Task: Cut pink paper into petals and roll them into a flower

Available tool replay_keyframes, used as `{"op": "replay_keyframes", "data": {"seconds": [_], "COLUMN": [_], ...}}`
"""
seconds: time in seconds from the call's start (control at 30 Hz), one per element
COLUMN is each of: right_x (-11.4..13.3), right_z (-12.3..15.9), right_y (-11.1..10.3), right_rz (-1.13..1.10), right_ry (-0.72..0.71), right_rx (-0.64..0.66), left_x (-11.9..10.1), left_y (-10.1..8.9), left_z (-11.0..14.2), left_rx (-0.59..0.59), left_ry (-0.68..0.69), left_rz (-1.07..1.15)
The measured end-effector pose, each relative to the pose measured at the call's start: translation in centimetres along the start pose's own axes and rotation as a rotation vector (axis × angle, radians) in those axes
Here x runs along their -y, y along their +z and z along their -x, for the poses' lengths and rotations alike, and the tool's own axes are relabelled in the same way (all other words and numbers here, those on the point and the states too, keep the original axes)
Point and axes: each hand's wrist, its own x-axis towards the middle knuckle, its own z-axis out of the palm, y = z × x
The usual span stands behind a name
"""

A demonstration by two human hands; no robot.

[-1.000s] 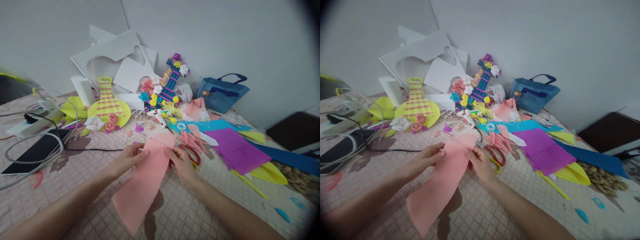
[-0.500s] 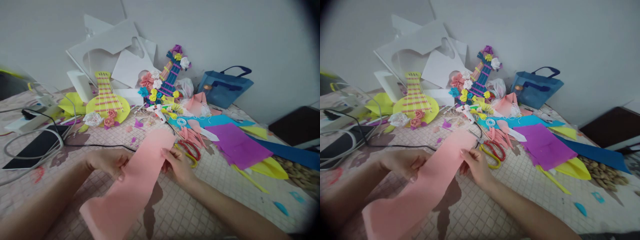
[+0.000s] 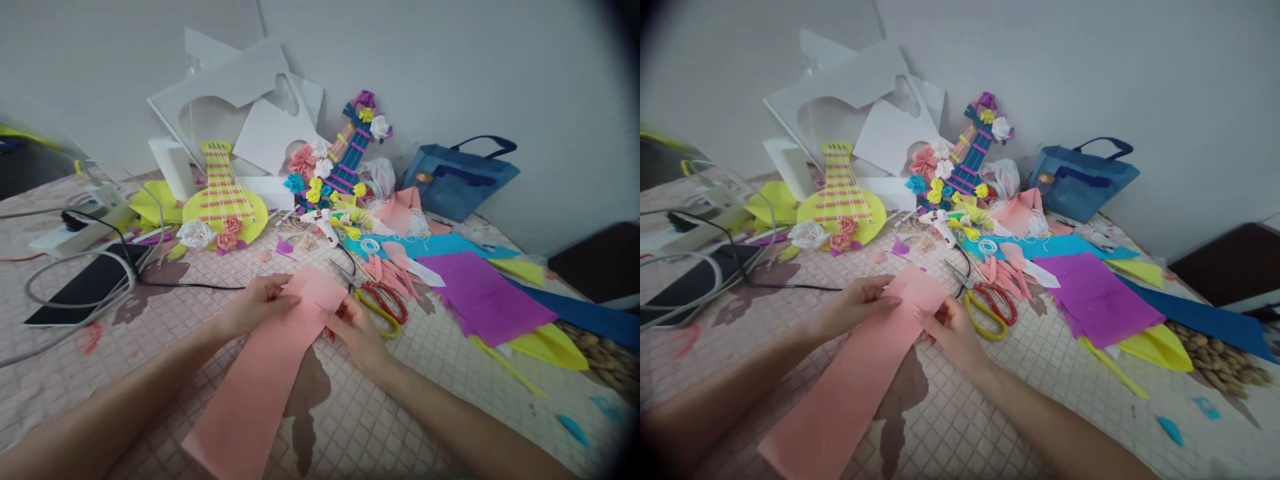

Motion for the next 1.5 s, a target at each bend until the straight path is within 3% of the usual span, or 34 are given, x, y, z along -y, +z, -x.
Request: {"op": "replay_keyframes", "data": {"seconds": [0.13, 0.27, 0.53, 0.7, 0.83, 1.13, 1.5], "right_x": [-0.3, -0.6, 0.3, -0.3, -0.4, 1.0, 0.2], "right_z": [0.0, 0.1, 0.2, 0.2, 0.2, 0.6, 0.7], "right_y": [-0.2, -0.3, -0.4, -0.5, -0.5, -0.8, -0.9], "right_rz": [0.093, 0.120, 0.106, 0.125, 0.107, 0.033, 0.084], "right_ry": [0.031, 0.037, 0.141, 0.109, 0.113, 0.207, 0.222], "right_rx": [-0.027, -0.027, 0.061, 0.013, 0.012, 0.214, 0.182], "left_x": [0.6, 0.7, 0.4, 0.4, 0.4, 0.9, 0.9], "left_y": [-0.2, -0.2, -0.4, -0.4, -0.8, -2.1, -1.8], "left_z": [-0.3, -0.3, -0.2, 0.0, 0.2, 0.0, 0.1], "left_rx": [0.004, 0.051, 0.112, 0.134, 0.153, 0.199, 0.216], "left_ry": [0.028, -0.040, -0.063, -0.183, -0.279, -0.263, -0.229], "left_rz": [-0.067, -0.041, -0.006, 0.128, 0.083, -0.071, -0.083]}}
